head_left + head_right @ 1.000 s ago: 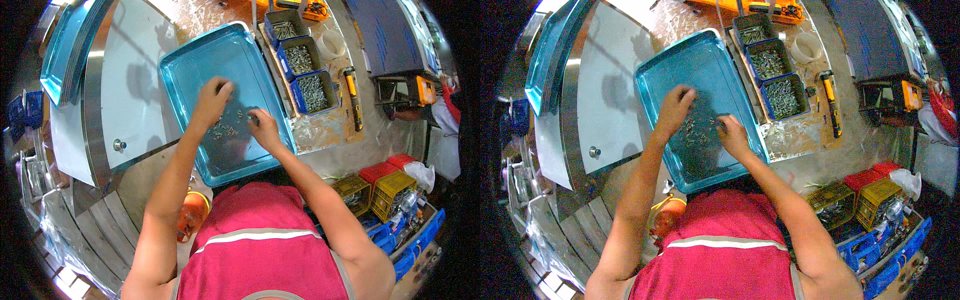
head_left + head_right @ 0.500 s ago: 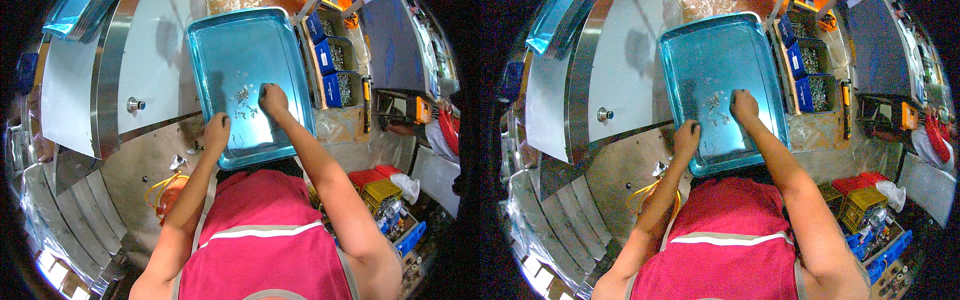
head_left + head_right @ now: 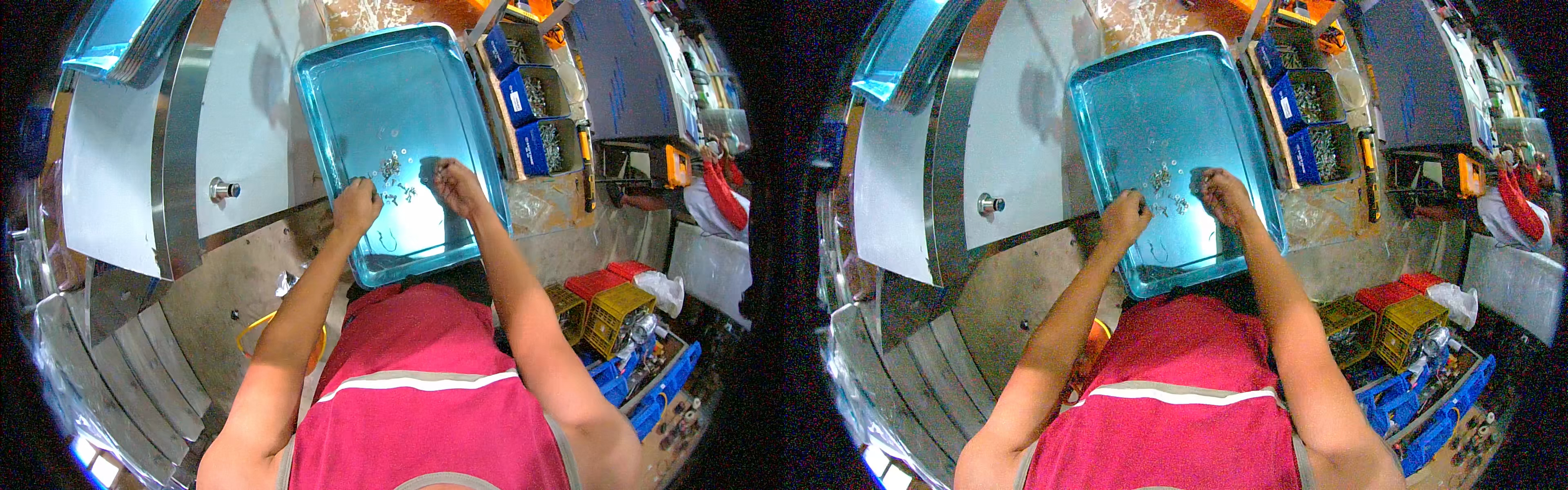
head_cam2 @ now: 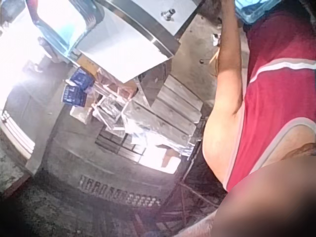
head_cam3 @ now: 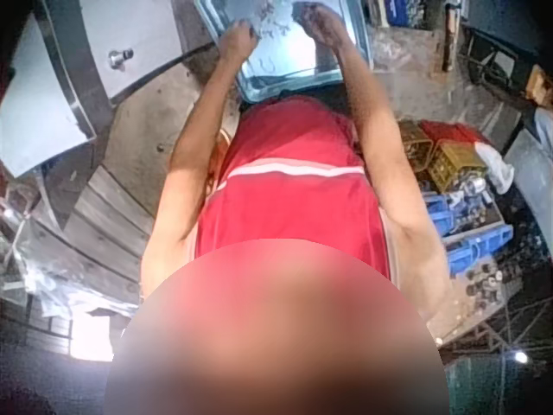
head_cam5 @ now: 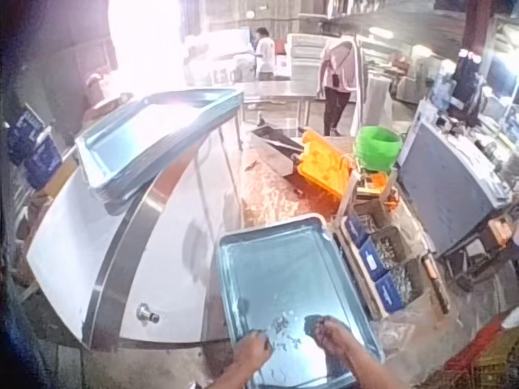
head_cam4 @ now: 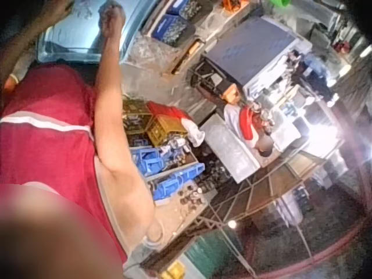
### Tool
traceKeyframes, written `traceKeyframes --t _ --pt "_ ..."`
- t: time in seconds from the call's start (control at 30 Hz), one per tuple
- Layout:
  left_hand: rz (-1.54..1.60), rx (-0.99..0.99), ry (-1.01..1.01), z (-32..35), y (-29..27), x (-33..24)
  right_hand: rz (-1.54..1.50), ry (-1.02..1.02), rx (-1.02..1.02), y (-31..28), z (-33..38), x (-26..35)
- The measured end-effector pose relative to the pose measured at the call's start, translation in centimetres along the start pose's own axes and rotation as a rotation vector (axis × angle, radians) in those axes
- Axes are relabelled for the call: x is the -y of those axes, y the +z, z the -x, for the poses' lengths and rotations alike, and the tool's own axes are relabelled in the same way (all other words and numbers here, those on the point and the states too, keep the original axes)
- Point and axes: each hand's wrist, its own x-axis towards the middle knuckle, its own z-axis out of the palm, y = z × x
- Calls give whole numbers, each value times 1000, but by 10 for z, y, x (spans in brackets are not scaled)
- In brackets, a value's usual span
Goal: The person sorts small metal fasteners from a blue tray into separate compartments of a divided container. They repeatedly pick up fasteners with both hands, separate them by type, and place them into the appropriate bins.
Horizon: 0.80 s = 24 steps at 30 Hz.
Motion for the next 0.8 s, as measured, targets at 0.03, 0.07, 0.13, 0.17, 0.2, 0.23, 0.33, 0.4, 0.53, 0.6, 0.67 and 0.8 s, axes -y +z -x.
traceKeyframes --t 0.03,0.07,0.13,0.17,0.2,0.23,0.33,0.4,0.53,0.6,0.67,0.8 --pt "151 -35 13 1 -7 -8 -203 81 -9 -2 8 -4" --pt "299 -39 4 3 -12 -21 -307 101 98 1 16 -12" --pt "516 -121 82 15 -18 -51 -471 199 225 9 29 -29" --pt "533 -80 127 19 -21 -63 -465 201 231 12 34 -36" --pt "507 -53 155 23 -23 -73 -482 213 99 19 34 -45" --pt "514 -90 244 25 -23 -79 -500 206 50 23 34 -51" --pt "593 -124 37 12 -20 -71 -335 244 -39 19 21 -45" --pt "369 -219 -1 -9 -19 -44 93 53 -36 6 16 -31" --pt "-11 -161 -27 -26 -5 -6 930 -408 -183 -12 11 -10" --pt "-73 -140 -33 -30 1 0 1208 -478 -193 -16 12 -1" --pt "-108 -122 -54 -31 4 0 1297 -396 -201 -16 13 1" --pt "-123 -136 -88 -37 5 -6 1500 -501 -105 -9 7 2"
